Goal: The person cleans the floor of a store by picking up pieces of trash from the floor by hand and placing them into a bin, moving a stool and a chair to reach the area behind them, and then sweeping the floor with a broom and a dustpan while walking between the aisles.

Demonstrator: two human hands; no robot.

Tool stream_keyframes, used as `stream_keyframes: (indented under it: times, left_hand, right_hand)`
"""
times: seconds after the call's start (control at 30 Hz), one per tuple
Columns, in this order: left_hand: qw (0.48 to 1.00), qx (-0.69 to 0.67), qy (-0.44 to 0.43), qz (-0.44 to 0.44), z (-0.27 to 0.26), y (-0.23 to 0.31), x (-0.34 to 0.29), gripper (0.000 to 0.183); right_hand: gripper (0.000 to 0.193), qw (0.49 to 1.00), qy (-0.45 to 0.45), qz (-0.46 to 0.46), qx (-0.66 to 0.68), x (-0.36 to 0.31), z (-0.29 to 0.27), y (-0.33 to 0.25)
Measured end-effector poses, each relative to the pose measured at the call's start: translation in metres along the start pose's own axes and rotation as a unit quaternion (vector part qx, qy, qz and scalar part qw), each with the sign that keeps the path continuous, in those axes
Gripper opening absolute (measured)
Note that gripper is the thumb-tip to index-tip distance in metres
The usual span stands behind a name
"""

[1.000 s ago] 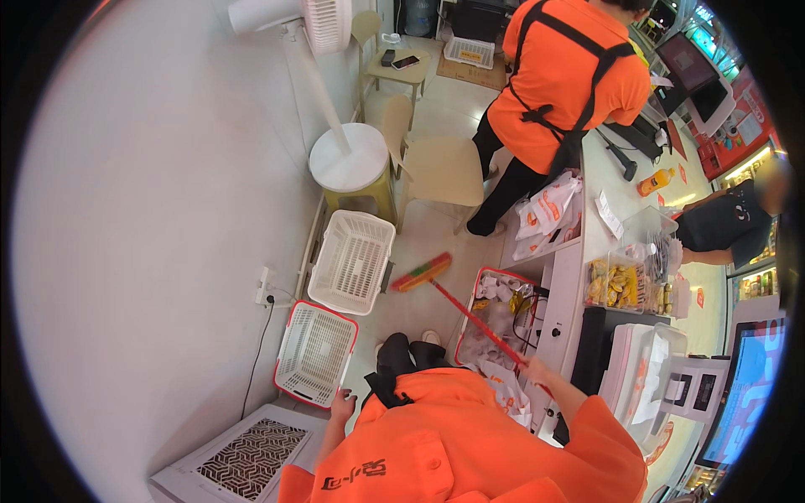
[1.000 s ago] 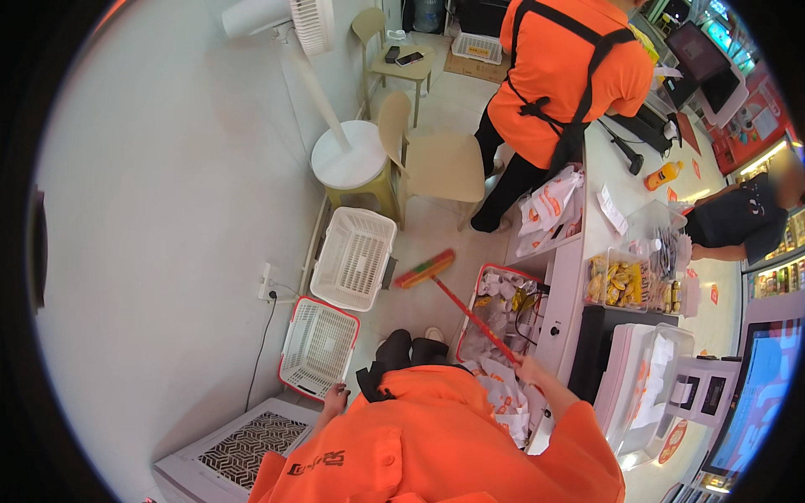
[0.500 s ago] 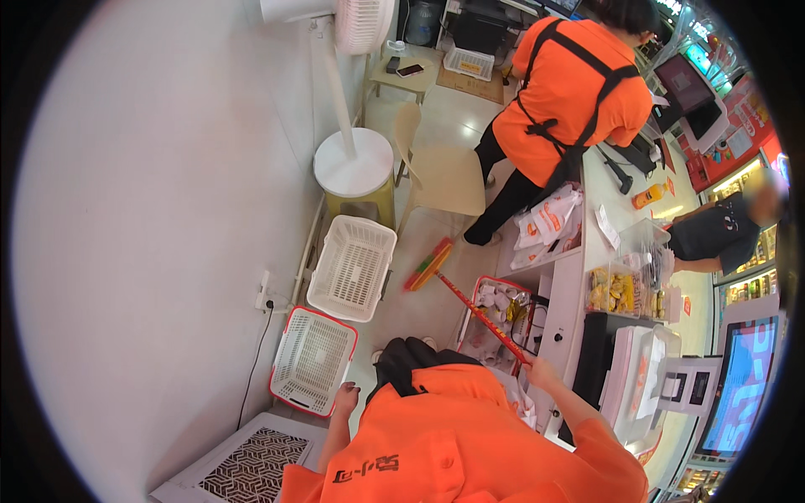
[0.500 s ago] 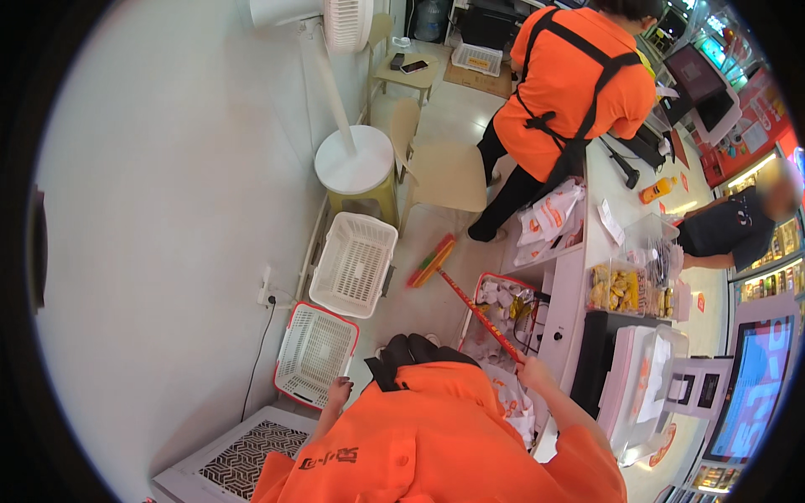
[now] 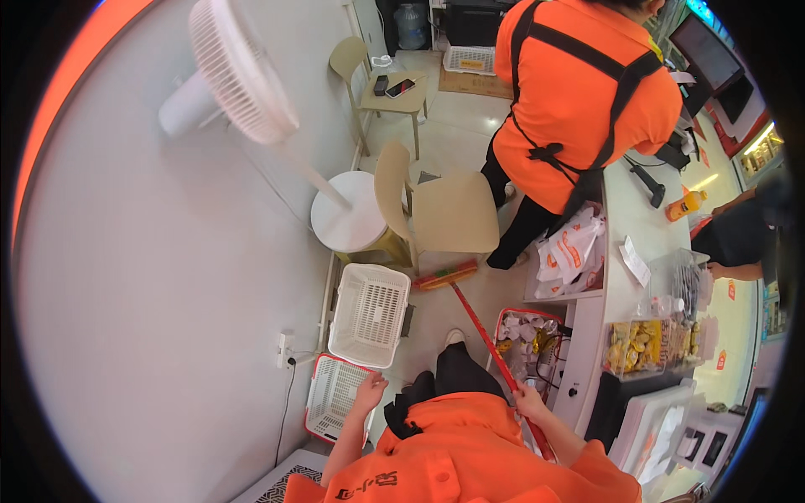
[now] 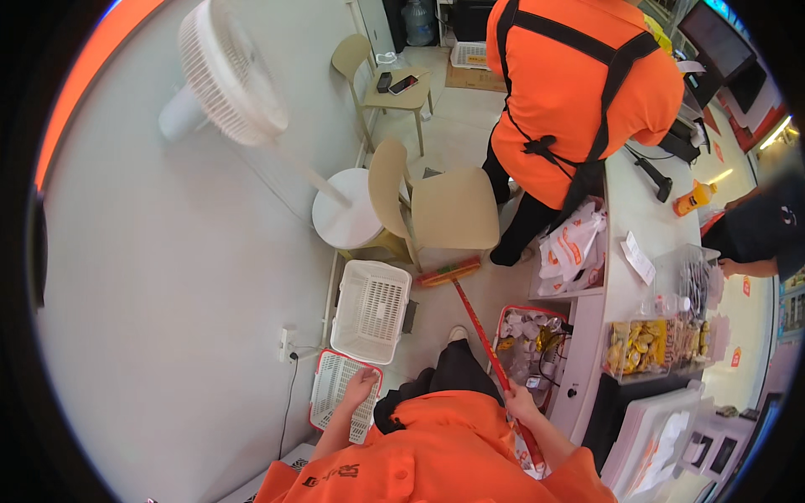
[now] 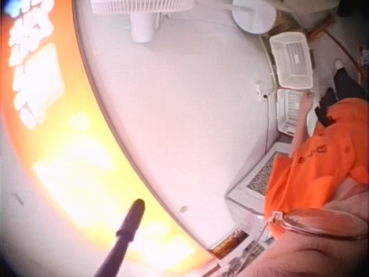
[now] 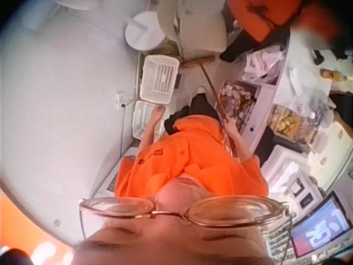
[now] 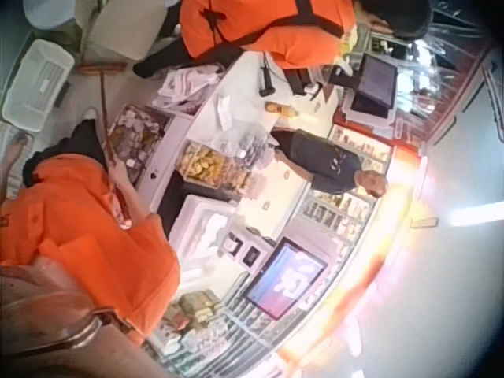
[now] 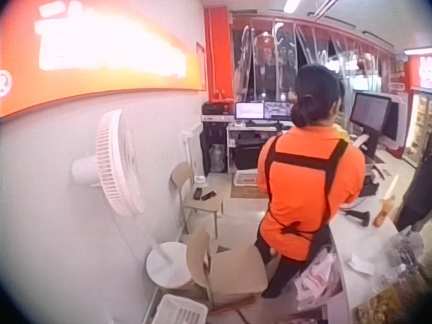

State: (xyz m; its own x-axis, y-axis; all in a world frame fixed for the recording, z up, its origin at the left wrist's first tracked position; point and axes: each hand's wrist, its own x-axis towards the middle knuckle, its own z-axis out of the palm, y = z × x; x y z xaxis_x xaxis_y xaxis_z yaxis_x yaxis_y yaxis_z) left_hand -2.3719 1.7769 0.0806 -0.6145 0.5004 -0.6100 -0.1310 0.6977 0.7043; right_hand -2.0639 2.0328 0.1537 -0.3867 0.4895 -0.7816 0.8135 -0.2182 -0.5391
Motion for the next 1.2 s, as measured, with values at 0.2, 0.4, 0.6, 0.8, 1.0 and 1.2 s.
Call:
stream_keyframes:
  times: [0.2,0.4,0.6,0.8,1.0,1.2]
  left_hand:
    - [0.996,-0.036,0.003,0.076,-0.003,0.120,0.043,0.041]
    - [0.992,-0.017,-0.105,0.061,0.030,0.155,0.079,0.040]
    - [0.982,0.004,-0.186,0.037,0.053,0.183,0.130,0.046]
    - [0.989,-0.024,-0.096,0.105,0.024,0.209,0.161,0.045]
    - [0.993,-0.043,-0.076,0.085,0.009,0.170,0.168,0.042]
    - [0.994,-0.016,-0.104,0.016,0.009,0.122,0.140,0.038]
  right_hand:
    - [0.020,0.900,-0.116,0.212,0.362,-0.030,-0.037,-0.090]
    - [0.016,0.972,-0.180,0.129,0.073,-0.042,-0.098,-0.110]
    - [0.019,0.899,-0.135,0.247,0.335,-0.060,-0.086,-0.139]
    - [0.012,0.755,-0.176,0.233,0.588,-0.025,-0.067,-0.139]
    - [0.027,0.844,-0.129,0.181,0.488,0.014,-0.040,-0.147]
    - [0.029,0.915,-0.088,0.078,0.385,0.086,0.007,-0.165]
